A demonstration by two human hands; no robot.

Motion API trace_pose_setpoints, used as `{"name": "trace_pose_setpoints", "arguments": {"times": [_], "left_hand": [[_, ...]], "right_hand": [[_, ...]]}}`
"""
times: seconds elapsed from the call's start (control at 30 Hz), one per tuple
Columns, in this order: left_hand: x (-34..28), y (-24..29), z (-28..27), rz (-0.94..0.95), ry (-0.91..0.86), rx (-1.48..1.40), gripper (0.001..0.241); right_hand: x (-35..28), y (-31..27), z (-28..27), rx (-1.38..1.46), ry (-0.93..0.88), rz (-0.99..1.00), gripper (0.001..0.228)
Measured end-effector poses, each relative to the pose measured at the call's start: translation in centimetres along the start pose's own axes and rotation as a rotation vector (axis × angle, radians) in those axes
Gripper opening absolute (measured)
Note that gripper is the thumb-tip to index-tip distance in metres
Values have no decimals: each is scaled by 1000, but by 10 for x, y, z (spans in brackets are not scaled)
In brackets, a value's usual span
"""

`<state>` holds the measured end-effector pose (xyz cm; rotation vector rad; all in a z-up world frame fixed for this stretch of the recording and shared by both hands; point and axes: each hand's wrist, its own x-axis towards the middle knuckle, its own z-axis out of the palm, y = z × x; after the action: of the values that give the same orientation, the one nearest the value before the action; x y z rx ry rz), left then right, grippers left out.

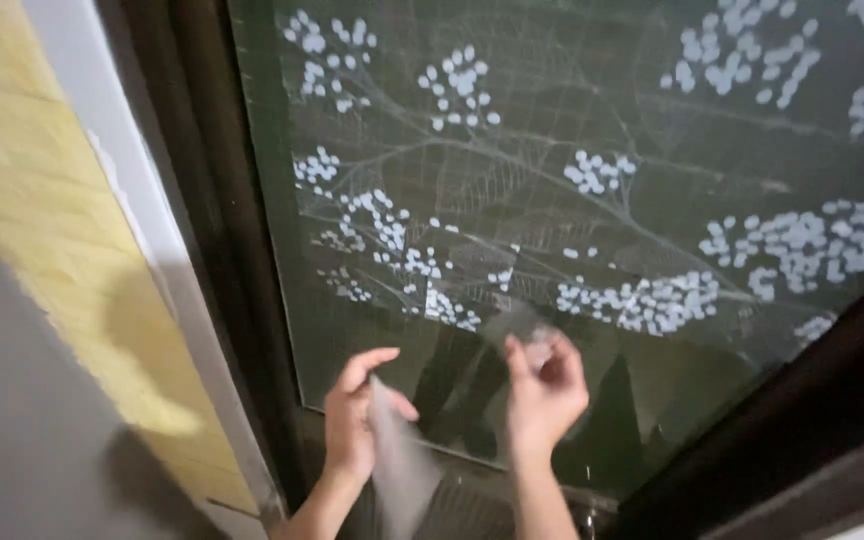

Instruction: Measuring, cutting, and applying decorative vinyl film to a glass door panel using a squeegee and spray bottle.

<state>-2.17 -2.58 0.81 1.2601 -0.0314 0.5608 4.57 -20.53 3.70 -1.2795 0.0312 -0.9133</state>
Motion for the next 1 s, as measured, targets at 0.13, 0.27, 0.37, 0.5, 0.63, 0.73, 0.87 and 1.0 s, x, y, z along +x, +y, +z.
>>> {"name": "trace_pose_setpoints", "arguments": {"times": [0.13,0.27,0.37,0.5,0.63,0.73,0.87,1.0], "left_hand": [[-6,37,25,-36,-364,86,88],[-12,55,43,20,-615,213,83],[-11,73,50,-91,-623,408,54],[6,72,41,-127,-691,408,39],[28,83,47,80,-869,400,32],[42,77,49,57,-754,496,27],[64,41,43,103,-391,743,18],[78,34,51,26,-173,832,27]], "right_hand": [[-33,-42,-8,-172,-210,-581,20],[-47,-46,-25,-261,-436,-861,13],[-38,-62,-38,-307,-565,-898,15],[0,-70,-64,-191,-836,-639,23],[56,-59,-73,-50,-769,83,88],[63,-49,-66,-105,-713,221,42],[65,-57,-51,-305,-573,139,24],[67,-41,-38,-396,-463,50,26]]}}
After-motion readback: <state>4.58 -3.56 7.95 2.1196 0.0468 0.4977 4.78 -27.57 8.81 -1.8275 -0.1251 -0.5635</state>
